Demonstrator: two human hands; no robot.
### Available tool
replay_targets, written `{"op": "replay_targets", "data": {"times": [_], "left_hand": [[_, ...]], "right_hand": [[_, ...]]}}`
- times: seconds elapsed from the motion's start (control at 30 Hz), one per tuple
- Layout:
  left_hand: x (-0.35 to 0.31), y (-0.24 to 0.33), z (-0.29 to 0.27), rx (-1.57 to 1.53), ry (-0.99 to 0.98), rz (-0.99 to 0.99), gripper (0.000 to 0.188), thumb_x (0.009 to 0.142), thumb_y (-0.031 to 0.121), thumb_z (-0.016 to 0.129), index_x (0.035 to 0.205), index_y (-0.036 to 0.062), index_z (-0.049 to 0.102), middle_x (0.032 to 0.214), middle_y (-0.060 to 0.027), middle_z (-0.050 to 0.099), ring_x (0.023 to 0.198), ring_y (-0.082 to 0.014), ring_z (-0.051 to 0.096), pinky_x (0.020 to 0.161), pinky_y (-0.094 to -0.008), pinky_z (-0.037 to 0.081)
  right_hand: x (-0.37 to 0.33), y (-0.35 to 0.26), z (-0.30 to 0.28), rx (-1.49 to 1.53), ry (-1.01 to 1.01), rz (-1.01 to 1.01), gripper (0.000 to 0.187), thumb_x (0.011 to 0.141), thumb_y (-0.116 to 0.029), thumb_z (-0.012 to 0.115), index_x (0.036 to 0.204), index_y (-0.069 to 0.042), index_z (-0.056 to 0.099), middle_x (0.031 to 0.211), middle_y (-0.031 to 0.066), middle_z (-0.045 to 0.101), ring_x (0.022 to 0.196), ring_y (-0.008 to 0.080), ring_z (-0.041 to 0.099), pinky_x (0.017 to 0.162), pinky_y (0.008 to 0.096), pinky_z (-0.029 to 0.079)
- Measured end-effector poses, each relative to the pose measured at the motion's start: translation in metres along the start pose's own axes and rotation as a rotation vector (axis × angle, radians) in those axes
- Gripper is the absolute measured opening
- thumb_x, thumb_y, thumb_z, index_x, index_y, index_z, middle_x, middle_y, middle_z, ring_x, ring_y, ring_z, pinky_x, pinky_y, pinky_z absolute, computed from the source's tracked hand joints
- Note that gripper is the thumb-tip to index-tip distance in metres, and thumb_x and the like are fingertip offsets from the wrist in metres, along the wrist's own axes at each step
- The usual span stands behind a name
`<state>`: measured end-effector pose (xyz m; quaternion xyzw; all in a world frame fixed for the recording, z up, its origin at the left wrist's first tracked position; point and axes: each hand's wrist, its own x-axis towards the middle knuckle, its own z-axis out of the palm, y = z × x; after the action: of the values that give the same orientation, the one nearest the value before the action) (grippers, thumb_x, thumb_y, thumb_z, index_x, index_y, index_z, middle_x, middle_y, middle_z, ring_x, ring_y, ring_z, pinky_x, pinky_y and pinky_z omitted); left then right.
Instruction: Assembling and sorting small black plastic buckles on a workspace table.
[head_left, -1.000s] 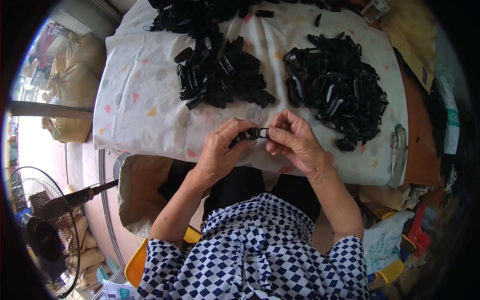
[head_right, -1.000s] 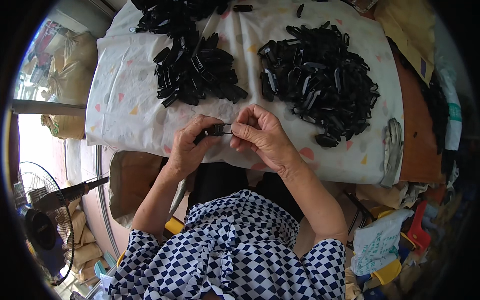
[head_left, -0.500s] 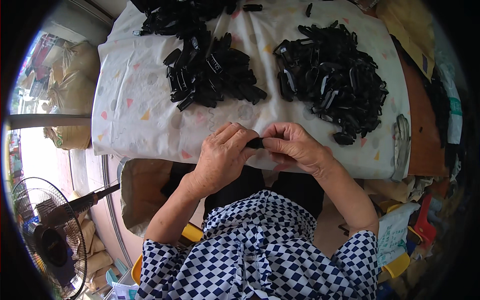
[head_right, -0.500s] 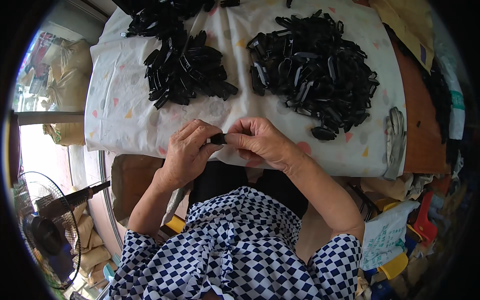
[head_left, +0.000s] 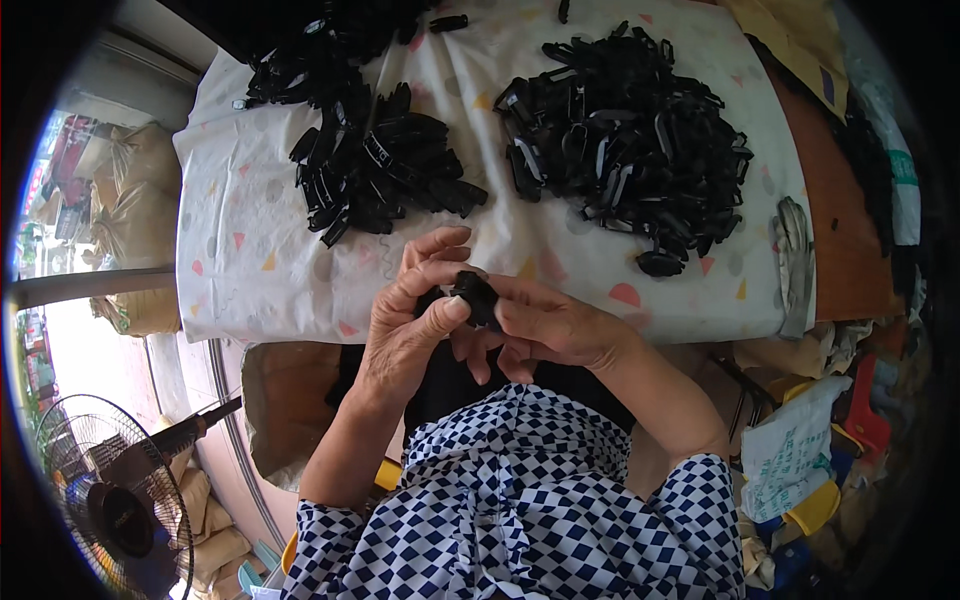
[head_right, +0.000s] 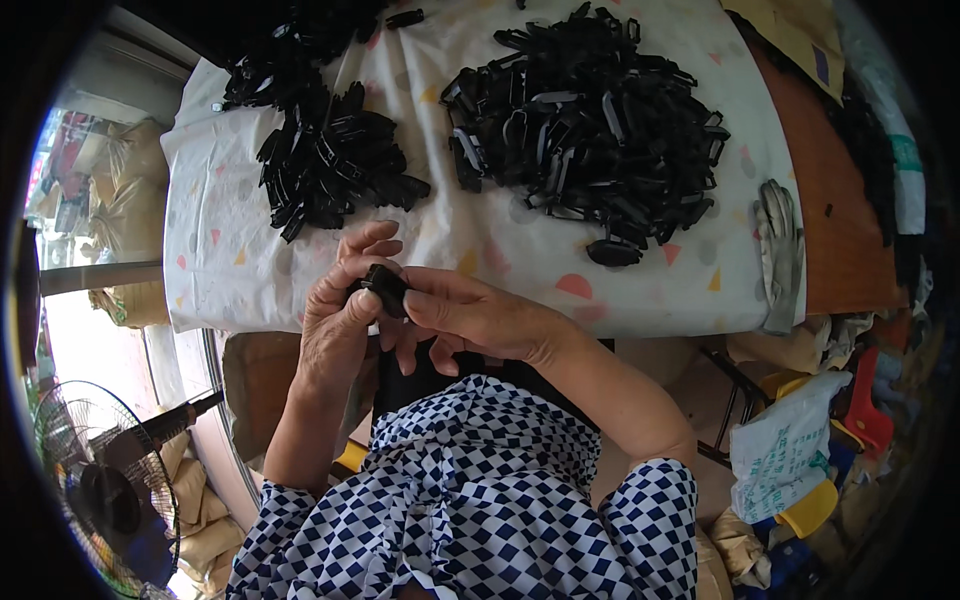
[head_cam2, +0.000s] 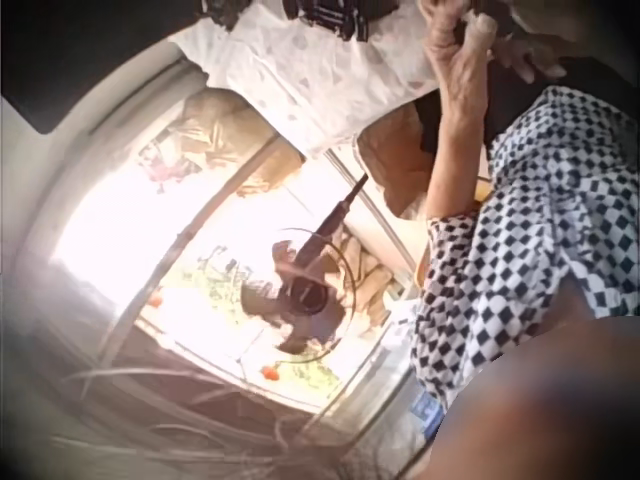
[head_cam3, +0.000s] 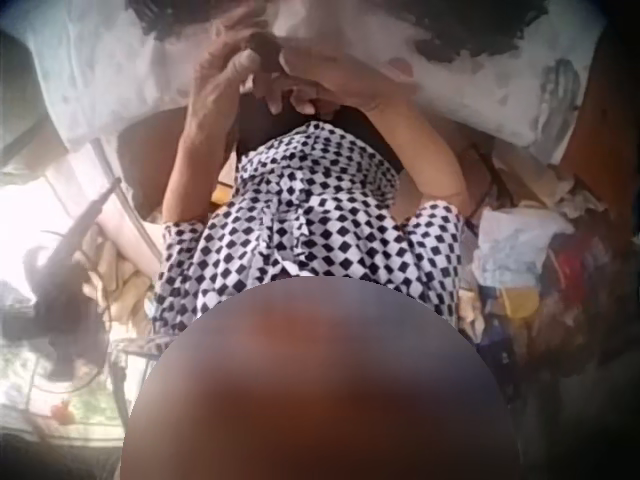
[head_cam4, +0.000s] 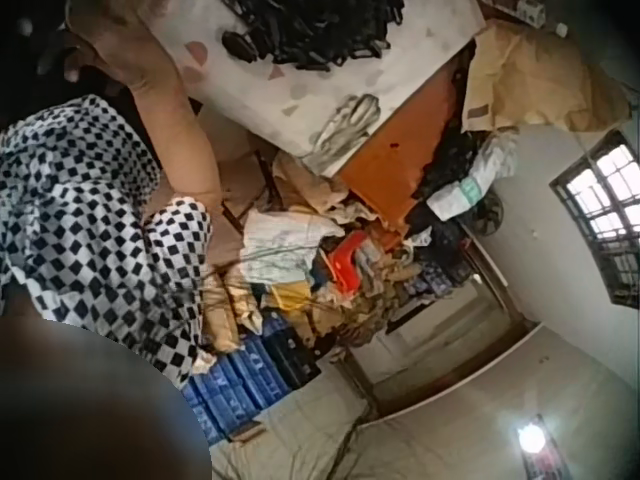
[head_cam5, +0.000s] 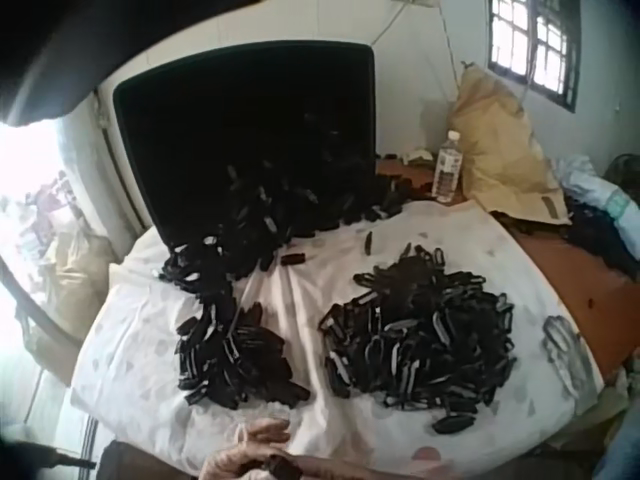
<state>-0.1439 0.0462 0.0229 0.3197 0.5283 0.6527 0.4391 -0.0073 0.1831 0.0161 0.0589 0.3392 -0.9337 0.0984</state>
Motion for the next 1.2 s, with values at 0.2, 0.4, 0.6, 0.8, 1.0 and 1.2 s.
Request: {"op": "replay_targets", "data": {"times": [0.2,0.4,0.6,0.8,1.0,1.2], "left_hand": [[-0.011,-0.013,0.007,0.005,0.093,-0.014,0.035,0.088,0.034,0.065,0.108,0.0049,0.064,0.133,-0.0115,0.045,0.119,-0.0187,0.044,0.099,-0.033,0.036],[-0.054,0.0,-0.02,0.277,0.199,0.068,0.033,0.087,0.032,0.063,0.092,-0.0008,0.06,0.11,-0.0114,0.056,0.099,-0.0184,0.052,0.086,-0.0295,0.041],[-0.149,-0.012,-0.1,1.17,0.487,-0.094,0.019,0.073,0.001,0.068,0.09,0.0021,0.058,0.09,-0.0115,0.061,0.082,-0.0253,0.061,0.073,-0.0319,0.049],[-0.191,-0.041,-0.139,1.589,0.519,-0.127,0.025,0.075,0.011,0.07,0.097,0.0067,0.06,0.096,-0.0109,0.061,0.089,-0.03,0.059,0.076,-0.0397,0.047],[-0.128,-0.012,-0.111,1.498,0.457,0.262,0.024,0.077,0.003,0.064,0.1,0.0046,0.059,0.098,-0.0122,0.06,0.089,-0.031,0.057,0.077,-0.0395,0.046],[0.005,0.022,-0.063,1.457,0.213,0.527,0.026,0.075,0.002,0.063,0.1,0.0079,0.061,0.101,-0.0076,0.058,0.093,-0.0271,0.054,0.081,-0.0375,0.041]], "right_hand": [[0.014,0.024,0.003,-0.026,0.12,-0.095,0.04,0.098,-0.035,0.049,0.124,-0.005,0.053,0.079,0.0018,0.058,0.066,0.0106,0.06,0.05,0.0203,0.045],[-0.025,0.016,0.011,-1.171,0.432,-0.435,0.055,0.081,-0.039,0.07,0.117,-0.002,0.05,0.106,0.0129,0.056,0.089,0.0232,0.058,0.071,0.0324,0.051],[-0.098,-0.033,-0.065,-2.37,0.857,-0.639,0.062,0.085,-0.062,0.048,0.127,-0.017,0.053,0.135,0.0094,0.044,0.125,0.0293,0.041,0.1,0.0471,0.032],[-0.073,-0.067,-0.099,-2.449,0.739,-0.622,0.063,0.085,-0.062,0.046,0.132,-0.019,0.05,0.141,0.0105,0.04,0.131,0.032,0.035,0.103,0.0505,0.028],[-0.035,-0.106,-0.116,-2.434,0.767,-0.688,0.058,0.079,-0.045,0.064,0.13,-0.019,0.051,0.138,0.0096,0.04,0.129,0.0306,0.037,0.102,0.0483,0.03],[-0.019,-0.123,-0.122,-2.439,0.78,-0.64,0.053,0.076,-0.036,0.072,0.122,-0.017,0.055,0.133,0.0092,0.043,0.125,0.0293,0.04,0.1,0.0463,0.033]]}}
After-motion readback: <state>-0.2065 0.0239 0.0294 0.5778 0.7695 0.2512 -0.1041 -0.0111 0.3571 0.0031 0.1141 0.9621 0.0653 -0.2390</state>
